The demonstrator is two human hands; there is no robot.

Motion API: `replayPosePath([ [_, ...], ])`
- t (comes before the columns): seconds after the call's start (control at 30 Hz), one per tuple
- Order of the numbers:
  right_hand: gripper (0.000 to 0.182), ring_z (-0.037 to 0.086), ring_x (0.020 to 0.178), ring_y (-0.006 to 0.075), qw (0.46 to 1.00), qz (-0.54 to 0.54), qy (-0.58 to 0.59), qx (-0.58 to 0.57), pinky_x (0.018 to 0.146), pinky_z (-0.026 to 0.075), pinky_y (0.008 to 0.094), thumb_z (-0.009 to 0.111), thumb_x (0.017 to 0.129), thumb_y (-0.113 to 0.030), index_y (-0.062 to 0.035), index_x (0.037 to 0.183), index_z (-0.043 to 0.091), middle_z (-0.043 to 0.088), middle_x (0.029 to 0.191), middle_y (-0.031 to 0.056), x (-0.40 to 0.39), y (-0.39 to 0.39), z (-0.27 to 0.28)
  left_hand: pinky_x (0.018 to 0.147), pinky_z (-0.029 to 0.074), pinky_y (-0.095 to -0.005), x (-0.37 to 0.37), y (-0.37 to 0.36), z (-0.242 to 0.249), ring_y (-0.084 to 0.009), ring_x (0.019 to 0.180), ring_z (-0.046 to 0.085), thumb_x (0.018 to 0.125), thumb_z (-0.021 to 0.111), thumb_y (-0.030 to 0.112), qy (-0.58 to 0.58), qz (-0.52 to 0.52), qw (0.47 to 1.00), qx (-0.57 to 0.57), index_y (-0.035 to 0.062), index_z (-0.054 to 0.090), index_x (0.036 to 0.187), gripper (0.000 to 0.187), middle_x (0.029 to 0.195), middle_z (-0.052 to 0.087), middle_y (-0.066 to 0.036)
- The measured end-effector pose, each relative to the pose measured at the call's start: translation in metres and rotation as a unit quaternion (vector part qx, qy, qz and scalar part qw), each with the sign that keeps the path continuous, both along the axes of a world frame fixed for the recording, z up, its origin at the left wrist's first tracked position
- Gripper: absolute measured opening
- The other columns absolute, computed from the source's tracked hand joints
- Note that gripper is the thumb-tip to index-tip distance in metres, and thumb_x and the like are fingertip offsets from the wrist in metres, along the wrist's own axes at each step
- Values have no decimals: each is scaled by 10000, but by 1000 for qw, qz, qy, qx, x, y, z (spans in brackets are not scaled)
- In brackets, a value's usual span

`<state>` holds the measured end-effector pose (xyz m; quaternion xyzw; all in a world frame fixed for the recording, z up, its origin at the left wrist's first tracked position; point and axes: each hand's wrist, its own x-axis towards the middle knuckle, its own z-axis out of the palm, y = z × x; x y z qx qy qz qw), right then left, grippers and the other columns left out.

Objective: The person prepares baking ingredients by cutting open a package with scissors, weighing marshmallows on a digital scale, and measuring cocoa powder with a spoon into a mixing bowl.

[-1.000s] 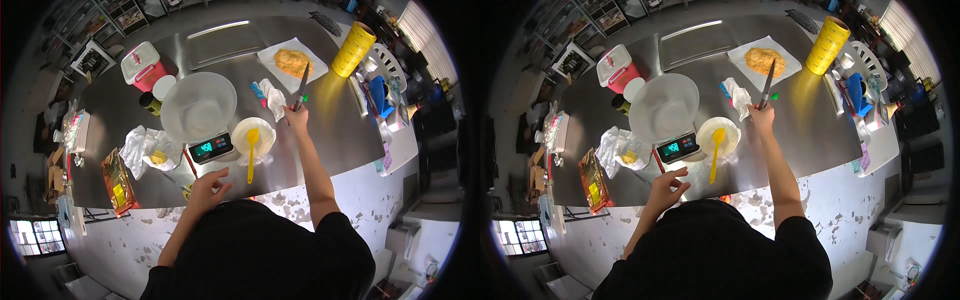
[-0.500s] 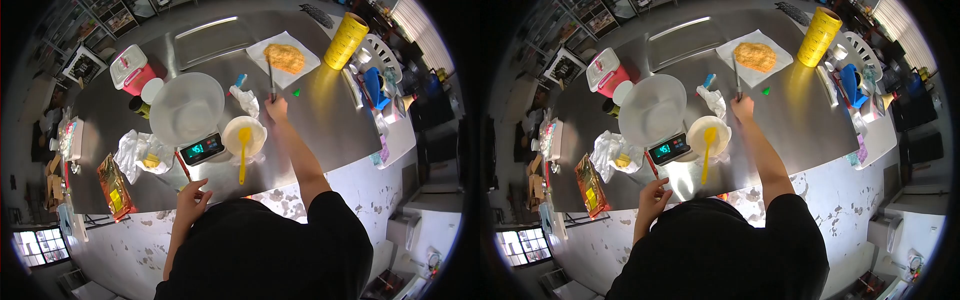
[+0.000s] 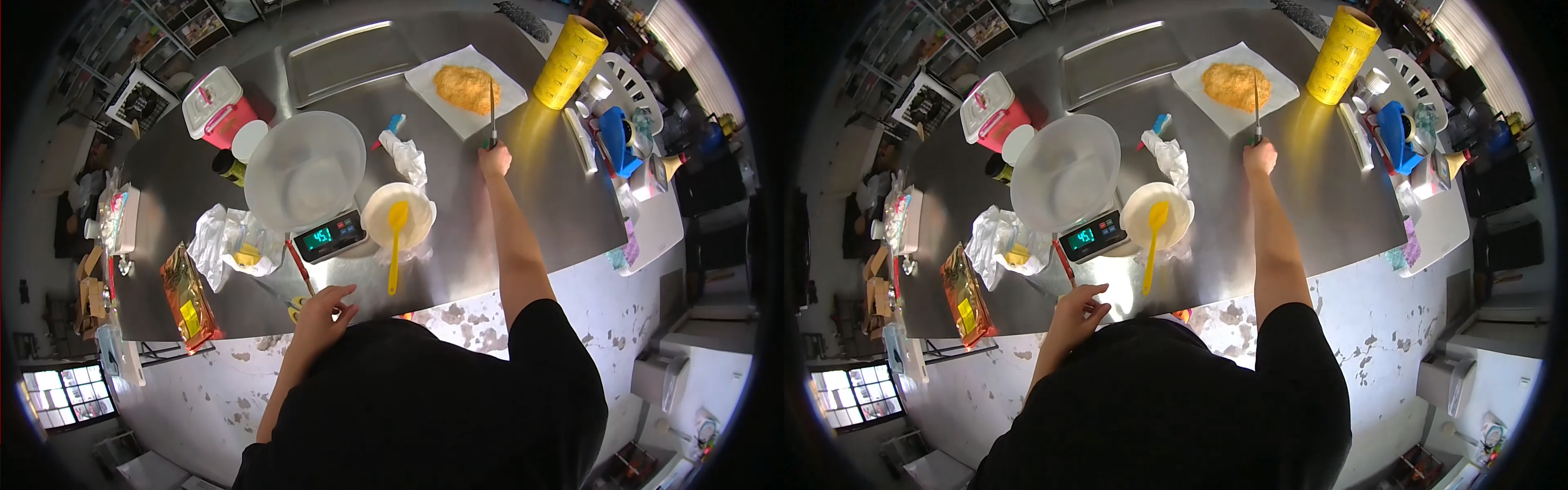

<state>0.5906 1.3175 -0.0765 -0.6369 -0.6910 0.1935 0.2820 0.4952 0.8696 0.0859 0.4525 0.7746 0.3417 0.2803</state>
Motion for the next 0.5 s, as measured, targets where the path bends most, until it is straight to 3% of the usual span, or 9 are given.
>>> replayPosePath([
  [0.07,260,601,686,290,1000,10,5,-3,668,476,396,713,601,-211,-49,740,564,611,731,125,-2,-18,10,582,478,-273,-1,0,-4,-194,654,612,735,628,97,0,0,1000,0,27,571,1010,289,894,585,-110],
  [0.17,268,605,614,227,985,113,85,-96,589,493,334,738,596,-152,-36,689,516,610,697,109,-13,-52,24,579,476,-283,-3,-1,-8,-195,653,613,736,630,110,2,0,1000,-5,25,571,1011,294,877,594,-111],
  [0.23,292,589,588,154,900,185,326,-223,528,483,254,740,614,-71,-53,639,450,601,687,99,-27,-69,24,587,478,-286,-4,-1,-16,-197,653,613,736,631,115,-16,17,1000,-13,25,571,1016,300,874,601,-113],
  [0.27,292,589,588,154,899,186,324,-228,528,483,254,740,614,-71,-53,639,450,601,687,99,-35,-76,25,595,480,-289,-6,-2,-21,-199,654,614,736,633,120,-33,28,999,-20,26,571,1021,306,872,607,-114],
  [0.33,306,544,551,96,826,231,450,-249,482,430,230,720,612,-29,-72,597,417,591,641,66,-49,-92,46,619,483,-291,-9,0,-36,-192,663,614,749,626,145,-62,33,997,-27,20,568,1032,315,888,616,-118],
  [0.47,188,544,520,113,877,275,326,-221,488,434,255,710,642,-106,-3,693,562,594,629,67,-70,-88,26,652,481,-271,-20,14,-84,-165,745,596,788,595,226,-159,16,982,-102,16,553,1064,349,885,611,-112],
  [0.5,188,544,520,113,876,279,325,-222,488,434,255,710,642,-106,-3,693,562,594,629,67,-70,-90,22,656,483,-285,-20,19,-104,-168,756,586,802,579,227,-276,64,954,-104,37,495,1130,389,904,592,-108],
])
